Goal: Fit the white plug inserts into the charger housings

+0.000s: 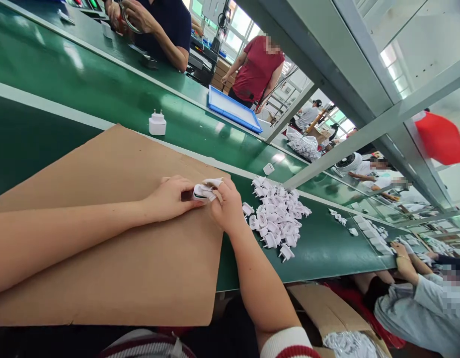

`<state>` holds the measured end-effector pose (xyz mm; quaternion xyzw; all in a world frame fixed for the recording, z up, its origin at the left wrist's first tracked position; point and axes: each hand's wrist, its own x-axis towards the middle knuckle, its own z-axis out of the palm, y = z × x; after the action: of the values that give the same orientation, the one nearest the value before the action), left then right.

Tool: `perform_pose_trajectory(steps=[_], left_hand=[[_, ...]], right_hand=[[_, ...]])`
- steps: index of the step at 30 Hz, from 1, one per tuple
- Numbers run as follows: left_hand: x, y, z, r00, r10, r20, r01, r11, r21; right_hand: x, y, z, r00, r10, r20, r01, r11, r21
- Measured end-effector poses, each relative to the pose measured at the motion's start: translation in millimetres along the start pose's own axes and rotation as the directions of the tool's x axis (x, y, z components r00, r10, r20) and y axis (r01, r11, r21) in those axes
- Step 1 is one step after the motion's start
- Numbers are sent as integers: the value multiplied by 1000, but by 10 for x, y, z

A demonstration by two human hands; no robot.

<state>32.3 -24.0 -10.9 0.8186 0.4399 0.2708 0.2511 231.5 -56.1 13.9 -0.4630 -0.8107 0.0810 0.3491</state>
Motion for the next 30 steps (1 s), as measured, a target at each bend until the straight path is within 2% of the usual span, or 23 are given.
perform_pose_trajectory(steps=[13,19,26,30], left_hand=[[-1,-12,-6,1000,18,15,-17,1000,-17],[2,-7,5,1000,13,1,-13,1000,-3],[34,14,-10,998,-56,-31,57,998,20],[31,28,-36,999,-43,-15,44,997,69]], right_hand=[[12,-9,9,999,-32,16,32,999,-23],[101,-96,-19,996,68,65,-59,990,-127],[103,-71,30,976,217,-15,-216,976,39],[49,-24,131,968,242,-69,-231,963,138]])
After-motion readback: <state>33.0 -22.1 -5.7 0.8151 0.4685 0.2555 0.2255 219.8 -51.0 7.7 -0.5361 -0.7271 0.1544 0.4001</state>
